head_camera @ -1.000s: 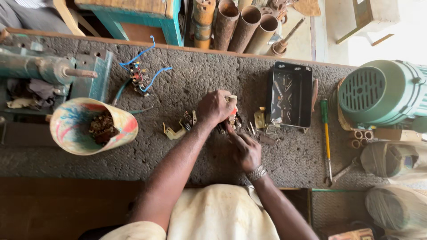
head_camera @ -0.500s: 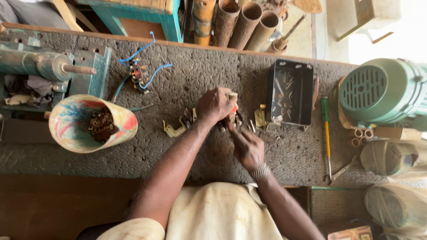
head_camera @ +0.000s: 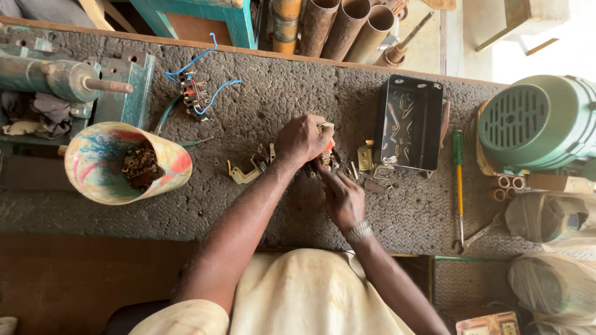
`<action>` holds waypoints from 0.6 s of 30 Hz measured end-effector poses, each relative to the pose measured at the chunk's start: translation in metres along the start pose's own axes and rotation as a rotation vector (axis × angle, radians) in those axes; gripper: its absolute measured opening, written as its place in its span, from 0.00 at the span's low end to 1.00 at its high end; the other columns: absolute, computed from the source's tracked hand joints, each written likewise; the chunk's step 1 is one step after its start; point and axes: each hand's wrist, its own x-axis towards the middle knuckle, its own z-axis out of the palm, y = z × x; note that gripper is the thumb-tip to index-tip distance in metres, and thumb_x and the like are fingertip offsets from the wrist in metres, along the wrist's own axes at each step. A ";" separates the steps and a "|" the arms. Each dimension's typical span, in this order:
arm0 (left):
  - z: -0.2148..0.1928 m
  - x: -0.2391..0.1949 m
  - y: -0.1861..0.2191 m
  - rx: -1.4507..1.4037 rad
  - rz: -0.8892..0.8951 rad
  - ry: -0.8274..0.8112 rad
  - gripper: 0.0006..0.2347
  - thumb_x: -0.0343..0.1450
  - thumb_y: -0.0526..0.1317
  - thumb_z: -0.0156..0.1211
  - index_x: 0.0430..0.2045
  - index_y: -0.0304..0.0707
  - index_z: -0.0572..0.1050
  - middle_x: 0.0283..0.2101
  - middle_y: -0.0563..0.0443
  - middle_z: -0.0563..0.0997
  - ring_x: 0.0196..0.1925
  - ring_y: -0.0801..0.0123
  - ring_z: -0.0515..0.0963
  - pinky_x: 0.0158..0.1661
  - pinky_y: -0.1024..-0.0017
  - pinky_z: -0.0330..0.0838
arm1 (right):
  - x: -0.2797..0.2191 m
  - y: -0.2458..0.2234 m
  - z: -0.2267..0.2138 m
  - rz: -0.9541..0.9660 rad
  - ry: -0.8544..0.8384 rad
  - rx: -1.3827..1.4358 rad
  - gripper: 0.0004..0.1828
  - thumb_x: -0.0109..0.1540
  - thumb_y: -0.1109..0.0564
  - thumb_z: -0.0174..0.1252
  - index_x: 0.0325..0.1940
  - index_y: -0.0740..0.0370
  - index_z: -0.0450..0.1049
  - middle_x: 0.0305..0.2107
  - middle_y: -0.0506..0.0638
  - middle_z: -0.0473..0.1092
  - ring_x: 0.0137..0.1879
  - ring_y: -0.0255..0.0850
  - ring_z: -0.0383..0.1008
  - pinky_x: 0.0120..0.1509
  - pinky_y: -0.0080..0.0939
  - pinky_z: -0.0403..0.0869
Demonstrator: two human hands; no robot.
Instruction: The person disassembles a small electrical component on a workbench, uses a screwdriver to adjust internal parts, and reassembles the unit. They handle multiple small metal pieces and a red plastic housing while working at a cluttered bench with tools and a motor nearby.
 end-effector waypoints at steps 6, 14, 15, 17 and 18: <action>0.010 -0.001 -0.006 0.048 -0.167 -0.148 0.14 0.74 0.51 0.55 0.34 0.44 0.85 0.18 0.51 0.80 0.14 0.72 0.72 0.15 0.65 0.66 | -0.002 -0.002 -0.003 0.017 -0.074 0.017 0.27 0.56 0.66 0.60 0.61 0.58 0.76 0.35 0.58 0.77 0.37 0.52 0.78 0.41 0.49 0.78; 0.009 -0.004 -0.004 0.067 -0.081 -0.088 0.12 0.71 0.52 0.58 0.33 0.48 0.84 0.17 0.54 0.79 0.13 0.75 0.71 0.16 0.69 0.67 | -0.003 -0.007 -0.010 0.047 -0.101 0.011 0.24 0.58 0.67 0.58 0.60 0.62 0.77 0.36 0.59 0.77 0.36 0.53 0.79 0.41 0.47 0.78; 0.005 0.002 -0.003 0.072 -0.147 -0.157 0.13 0.72 0.52 0.57 0.33 0.48 0.84 0.18 0.54 0.79 0.13 0.74 0.71 0.13 0.68 0.67 | 0.002 -0.007 -0.008 0.061 -0.085 0.005 0.22 0.61 0.66 0.58 0.59 0.61 0.77 0.36 0.58 0.78 0.36 0.52 0.79 0.40 0.46 0.78; -0.001 0.004 0.004 0.086 -0.138 -0.139 0.12 0.73 0.52 0.56 0.34 0.50 0.84 0.18 0.54 0.80 0.13 0.74 0.71 0.13 0.67 0.66 | 0.006 -0.013 -0.011 0.070 -0.057 -0.023 0.18 0.63 0.65 0.60 0.57 0.58 0.78 0.36 0.56 0.79 0.35 0.48 0.81 0.38 0.44 0.78; -0.004 0.009 0.006 0.091 -0.132 -0.127 0.12 0.73 0.52 0.56 0.34 0.50 0.84 0.18 0.54 0.80 0.13 0.74 0.71 0.13 0.67 0.66 | 0.015 -0.012 -0.009 0.072 -0.043 -0.039 0.15 0.64 0.64 0.61 0.55 0.56 0.78 0.36 0.55 0.79 0.34 0.46 0.81 0.38 0.43 0.78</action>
